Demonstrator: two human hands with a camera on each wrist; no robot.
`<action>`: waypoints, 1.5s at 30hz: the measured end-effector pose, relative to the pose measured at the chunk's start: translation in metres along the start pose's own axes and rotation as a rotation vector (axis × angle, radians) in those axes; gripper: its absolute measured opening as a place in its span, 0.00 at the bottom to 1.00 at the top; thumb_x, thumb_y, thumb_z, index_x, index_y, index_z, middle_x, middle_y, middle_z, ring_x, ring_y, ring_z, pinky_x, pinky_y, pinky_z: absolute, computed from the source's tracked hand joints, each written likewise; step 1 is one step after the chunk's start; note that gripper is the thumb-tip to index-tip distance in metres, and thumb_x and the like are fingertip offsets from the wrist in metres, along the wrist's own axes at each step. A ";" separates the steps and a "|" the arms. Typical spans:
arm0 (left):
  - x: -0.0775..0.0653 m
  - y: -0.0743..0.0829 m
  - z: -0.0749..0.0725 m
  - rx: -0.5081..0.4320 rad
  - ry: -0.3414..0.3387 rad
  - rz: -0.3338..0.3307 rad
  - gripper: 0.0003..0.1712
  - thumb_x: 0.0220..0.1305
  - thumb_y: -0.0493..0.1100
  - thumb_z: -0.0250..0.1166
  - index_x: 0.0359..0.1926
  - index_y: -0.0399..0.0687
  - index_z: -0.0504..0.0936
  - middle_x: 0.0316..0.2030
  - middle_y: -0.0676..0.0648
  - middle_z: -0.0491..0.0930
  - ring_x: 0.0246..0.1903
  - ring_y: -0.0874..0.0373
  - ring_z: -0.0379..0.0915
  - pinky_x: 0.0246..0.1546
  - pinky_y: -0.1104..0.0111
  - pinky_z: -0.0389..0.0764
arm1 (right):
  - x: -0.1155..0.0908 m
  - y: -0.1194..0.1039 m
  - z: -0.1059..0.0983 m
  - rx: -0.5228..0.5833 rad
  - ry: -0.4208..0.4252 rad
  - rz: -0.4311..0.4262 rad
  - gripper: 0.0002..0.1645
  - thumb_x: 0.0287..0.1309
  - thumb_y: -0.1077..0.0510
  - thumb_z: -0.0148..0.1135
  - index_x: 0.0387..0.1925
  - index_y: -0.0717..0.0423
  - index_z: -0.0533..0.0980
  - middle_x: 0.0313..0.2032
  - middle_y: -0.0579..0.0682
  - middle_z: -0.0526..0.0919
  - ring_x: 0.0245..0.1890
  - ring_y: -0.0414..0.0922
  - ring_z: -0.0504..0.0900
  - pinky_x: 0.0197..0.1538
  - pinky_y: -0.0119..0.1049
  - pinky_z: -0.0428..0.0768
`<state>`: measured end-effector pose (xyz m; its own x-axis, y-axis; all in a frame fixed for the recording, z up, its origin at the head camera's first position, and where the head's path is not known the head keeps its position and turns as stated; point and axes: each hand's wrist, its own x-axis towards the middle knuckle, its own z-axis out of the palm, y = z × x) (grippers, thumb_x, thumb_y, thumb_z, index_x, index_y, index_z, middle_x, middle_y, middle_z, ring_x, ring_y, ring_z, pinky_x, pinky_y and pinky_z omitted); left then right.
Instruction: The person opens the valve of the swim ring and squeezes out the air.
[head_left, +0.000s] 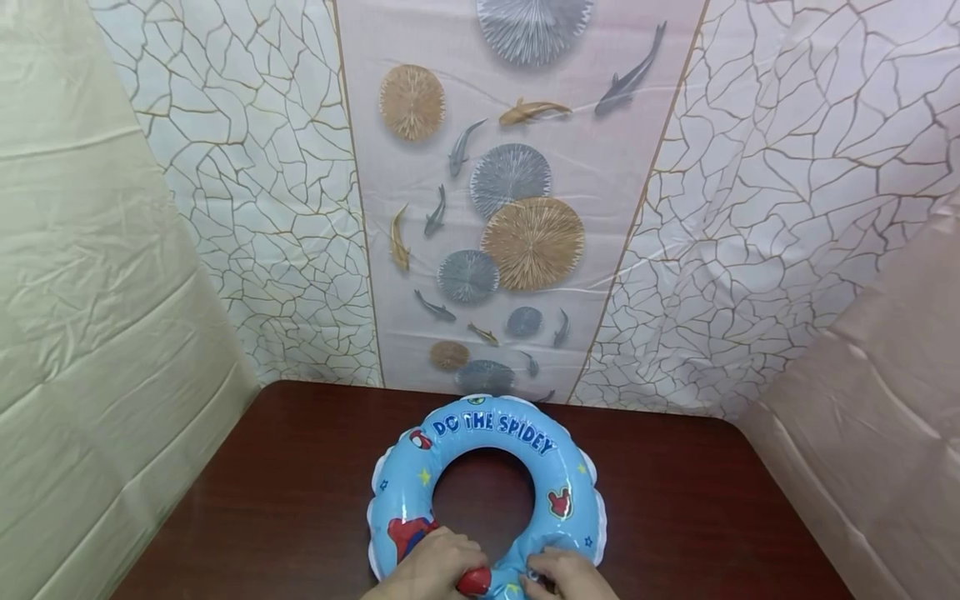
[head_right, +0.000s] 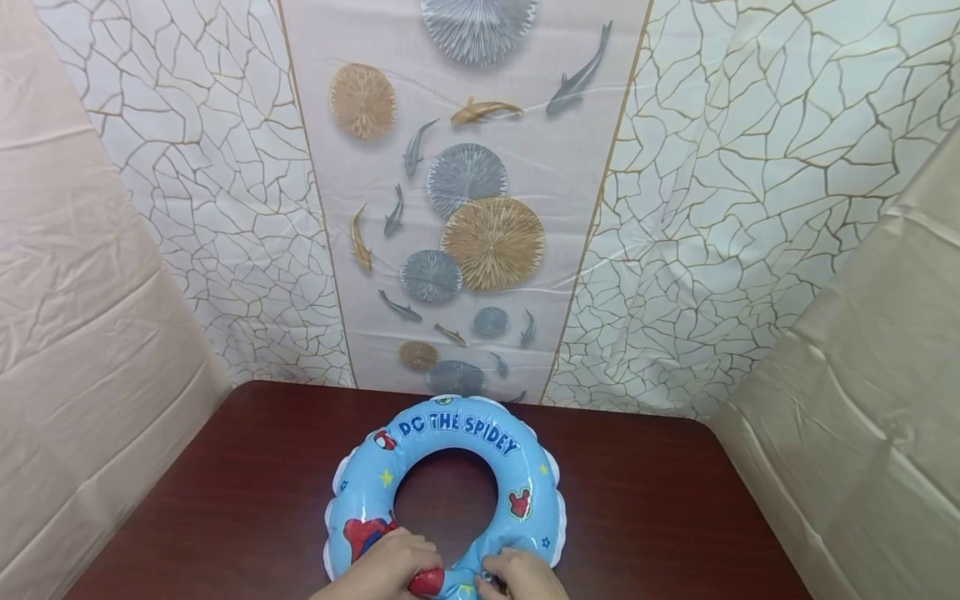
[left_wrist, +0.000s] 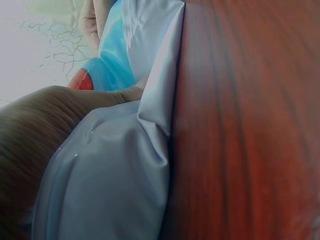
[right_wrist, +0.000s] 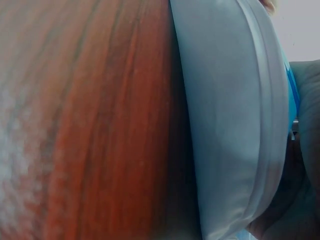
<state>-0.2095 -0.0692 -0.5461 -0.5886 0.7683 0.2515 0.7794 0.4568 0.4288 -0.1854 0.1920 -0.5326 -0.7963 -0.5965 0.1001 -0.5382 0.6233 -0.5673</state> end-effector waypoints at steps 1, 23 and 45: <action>0.000 0.000 0.000 0.000 -0.005 -0.002 0.09 0.57 0.53 0.75 0.36 0.63 0.83 0.27 0.69 0.74 0.29 0.77 0.68 0.37 0.79 0.70 | 0.000 0.001 0.000 -0.005 0.007 -0.009 0.21 0.68 0.49 0.61 0.19 0.43 0.67 0.20 0.30 0.62 0.21 0.27 0.64 0.25 0.25 0.68; 0.001 0.000 0.001 -0.096 0.023 -0.007 0.07 0.59 0.53 0.73 0.35 0.62 0.84 0.25 0.69 0.74 0.29 0.78 0.69 0.36 0.80 0.70 | 0.000 0.001 0.001 0.074 -0.025 0.032 0.21 0.69 0.48 0.61 0.19 0.43 0.68 0.19 0.30 0.63 0.21 0.27 0.65 0.25 0.25 0.69; 0.004 -0.002 0.005 -0.066 0.089 0.100 0.06 0.54 0.44 0.74 0.31 0.58 0.83 0.23 0.66 0.72 0.27 0.80 0.66 0.31 0.85 0.64 | 0.000 -0.003 0.002 0.106 -0.060 0.110 0.20 0.68 0.47 0.61 0.20 0.43 0.70 0.20 0.31 0.65 0.21 0.29 0.67 0.26 0.26 0.69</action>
<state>-0.2124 -0.0655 -0.5502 -0.5275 0.7645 0.3705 0.8212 0.3473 0.4527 -0.1832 0.1888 -0.5323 -0.8294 -0.5585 -0.0145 -0.4139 0.6317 -0.6554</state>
